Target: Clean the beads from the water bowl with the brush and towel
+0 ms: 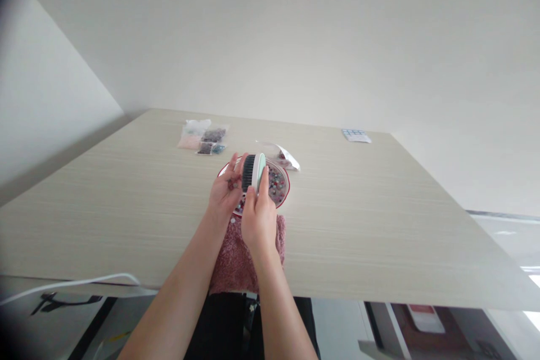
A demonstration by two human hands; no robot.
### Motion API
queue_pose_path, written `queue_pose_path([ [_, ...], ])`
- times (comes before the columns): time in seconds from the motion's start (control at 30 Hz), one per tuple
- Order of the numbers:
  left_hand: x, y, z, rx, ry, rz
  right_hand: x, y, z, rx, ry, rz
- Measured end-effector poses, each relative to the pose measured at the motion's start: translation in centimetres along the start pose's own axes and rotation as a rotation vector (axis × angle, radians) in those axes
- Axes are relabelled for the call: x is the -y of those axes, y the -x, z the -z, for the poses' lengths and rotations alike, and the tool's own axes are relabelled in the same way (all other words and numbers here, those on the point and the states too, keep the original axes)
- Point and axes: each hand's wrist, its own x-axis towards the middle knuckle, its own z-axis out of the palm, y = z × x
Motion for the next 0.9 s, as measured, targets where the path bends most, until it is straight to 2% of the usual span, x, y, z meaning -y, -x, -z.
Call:
queue_pose_path([
  [0.17, -0.6, 0.5, -0.2, 0.010, 0.003, 0.033, 0.3, 0.3, 0.1, 0.023, 0.014, 0.006],
  [0.3, -0.1, 0.4, -0.6, -0.015, -0.049, -0.033, 0.5, 0.2, 0.0, 0.138, 0.098, 0.028],
  [0.4, 0.5, -0.2, -0.7, -0.057, -0.111, -0.081, 0.8, -0.2, -0.2, 0.150, 0.184, 0.070],
  [0.57, 0.9, -0.7, -0.2, -0.076, -0.204, -0.078, 1.6, -0.4, 0.2, 0.266, 0.270, 0.051],
  [0.73, 0.8, -0.3, -0.3, -0.092, -0.277, 0.027, 2.4, -0.4, 0.5, 0.246, 0.371, 0.034],
  [0.9, 0.2, -0.2, -0.1, -0.090, -0.245, -0.057, 3.1, 0.1, 0.3, 0.291, 0.438, 0.074],
])
